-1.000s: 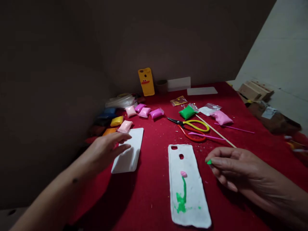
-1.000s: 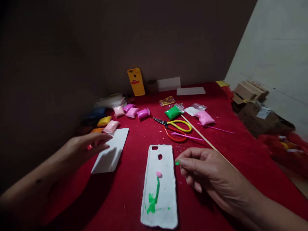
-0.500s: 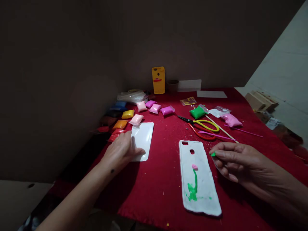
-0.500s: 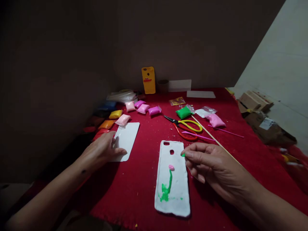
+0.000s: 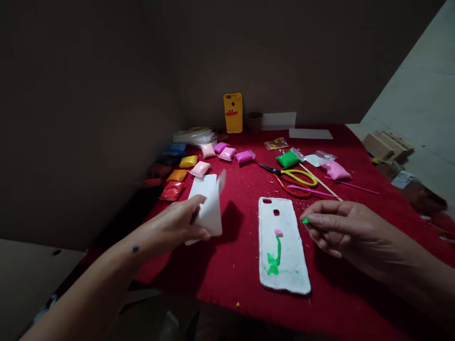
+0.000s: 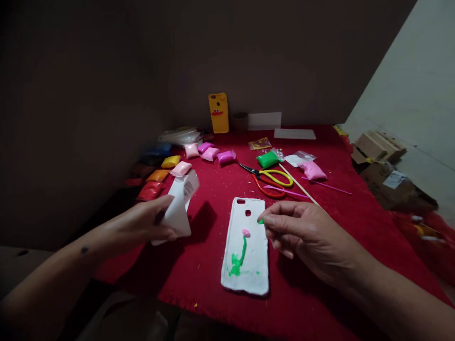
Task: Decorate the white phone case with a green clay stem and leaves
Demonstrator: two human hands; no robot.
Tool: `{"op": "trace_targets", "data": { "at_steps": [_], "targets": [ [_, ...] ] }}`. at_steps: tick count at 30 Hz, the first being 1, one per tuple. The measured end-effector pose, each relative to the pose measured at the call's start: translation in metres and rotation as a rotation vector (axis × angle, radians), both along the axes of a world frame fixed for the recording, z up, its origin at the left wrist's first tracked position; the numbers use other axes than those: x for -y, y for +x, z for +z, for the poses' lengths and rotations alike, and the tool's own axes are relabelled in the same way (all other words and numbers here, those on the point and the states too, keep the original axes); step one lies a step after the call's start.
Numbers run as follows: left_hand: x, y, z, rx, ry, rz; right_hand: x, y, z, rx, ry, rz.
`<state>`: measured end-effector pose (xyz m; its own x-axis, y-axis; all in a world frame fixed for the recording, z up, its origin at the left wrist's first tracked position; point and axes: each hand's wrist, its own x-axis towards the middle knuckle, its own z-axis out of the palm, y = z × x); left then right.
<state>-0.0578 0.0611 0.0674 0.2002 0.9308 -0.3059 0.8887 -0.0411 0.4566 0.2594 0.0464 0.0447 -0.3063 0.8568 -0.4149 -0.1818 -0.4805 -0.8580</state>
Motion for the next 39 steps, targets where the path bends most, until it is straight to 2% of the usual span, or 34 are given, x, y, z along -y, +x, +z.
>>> {"op": "trace_targets", "data": {
  "at_steps": [3,6,11,14,17,21,28,39],
  "targets": [
    [0.012,0.007,0.008,-0.010,-0.109,-0.099,-0.003,-0.011,0.005,0.054,0.071,0.062],
    [0.015,0.009,0.006,-0.023,-0.105,-0.167,-0.007,-0.030,0.015,0.103,0.139,0.167],
    [0.015,0.002,-0.015,-0.019,-0.013,-0.209,-0.017,-0.073,0.029,0.353,0.284,0.383],
    [0.020,-0.005,-0.028,-0.016,0.043,-0.188,-0.026,-0.098,0.026,0.519,0.326,0.532],
    [0.028,-0.010,-0.035,-0.016,0.070,-0.168,-0.033,-0.117,0.016,0.668,0.338,0.638],
    [0.036,-0.014,-0.033,-0.055,0.058,-0.162,-0.037,-0.131,0.007,0.751,0.401,0.704],
    [0.050,-0.020,-0.025,-0.107,0.026,-0.134,-0.037,-0.142,0.011,0.877,0.541,0.751],
    [0.055,-0.023,-0.035,-0.109,0.086,-0.126,-0.039,-0.137,0.010,0.898,0.566,0.762]
  ]
}}
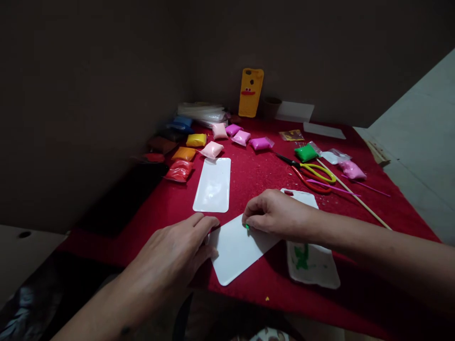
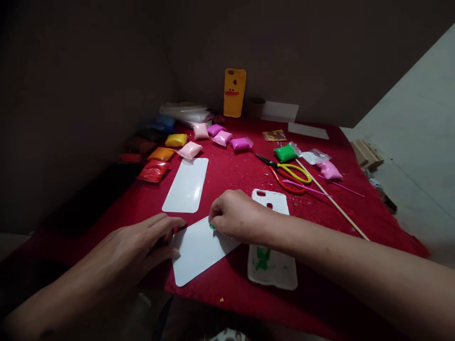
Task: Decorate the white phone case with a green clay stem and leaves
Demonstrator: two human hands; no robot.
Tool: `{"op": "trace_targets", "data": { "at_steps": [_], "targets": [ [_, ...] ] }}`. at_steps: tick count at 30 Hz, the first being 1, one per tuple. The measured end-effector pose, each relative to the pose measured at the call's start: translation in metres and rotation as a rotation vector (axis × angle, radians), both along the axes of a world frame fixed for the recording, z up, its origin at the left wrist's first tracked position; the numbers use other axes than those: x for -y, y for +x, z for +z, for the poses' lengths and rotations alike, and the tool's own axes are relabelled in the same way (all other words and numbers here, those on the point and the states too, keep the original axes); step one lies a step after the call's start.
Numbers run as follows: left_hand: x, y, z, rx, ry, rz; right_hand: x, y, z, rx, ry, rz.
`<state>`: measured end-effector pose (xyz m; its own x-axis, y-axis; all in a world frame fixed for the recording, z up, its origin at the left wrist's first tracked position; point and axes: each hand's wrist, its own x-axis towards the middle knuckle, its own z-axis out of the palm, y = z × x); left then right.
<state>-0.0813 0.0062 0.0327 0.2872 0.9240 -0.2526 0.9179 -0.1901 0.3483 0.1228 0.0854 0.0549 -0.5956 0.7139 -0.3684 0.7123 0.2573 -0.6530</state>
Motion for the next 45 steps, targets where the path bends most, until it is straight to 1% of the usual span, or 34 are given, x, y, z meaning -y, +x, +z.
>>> {"op": "trace_targets", "data": {
  "at_steps": [6,10,19,29,32,35,39,45],
  "targets": [
    [0.0006,-0.0006,0.0009,-0.005,0.012,-0.011,0.0038,0.0064,-0.0064,-0.055,-0.059,-0.056],
    [0.0003,-0.0001,-0.0010,-0.008,0.026,-0.011,0.0044,0.0083,-0.0084,-0.076,-0.112,-0.059],
    [0.0012,-0.0025,-0.0041,-0.016,0.055,-0.020,0.0026,0.0088,-0.0065,-0.096,-0.099,-0.041],
    [-0.0019,0.0006,0.0017,-0.005,0.010,-0.024,0.0026,0.0065,-0.0067,-0.130,-0.115,0.025],
    [-0.0016,0.0001,0.0012,0.005,0.006,-0.013,0.0038,0.0050,-0.0055,-0.131,-0.115,0.064],
    [-0.0010,-0.0015,-0.0008,0.026,0.004,-0.001,0.0047,0.0037,-0.0046,-0.135,-0.097,0.074],
    [-0.0006,-0.0036,-0.0028,0.051,-0.007,-0.009,0.0036,0.0033,-0.0046,-0.139,-0.141,0.045],
    [-0.0007,-0.0018,0.0012,0.005,-0.011,0.002,-0.0003,0.0050,-0.0096,-0.159,-0.204,-0.020]
  ]
}}
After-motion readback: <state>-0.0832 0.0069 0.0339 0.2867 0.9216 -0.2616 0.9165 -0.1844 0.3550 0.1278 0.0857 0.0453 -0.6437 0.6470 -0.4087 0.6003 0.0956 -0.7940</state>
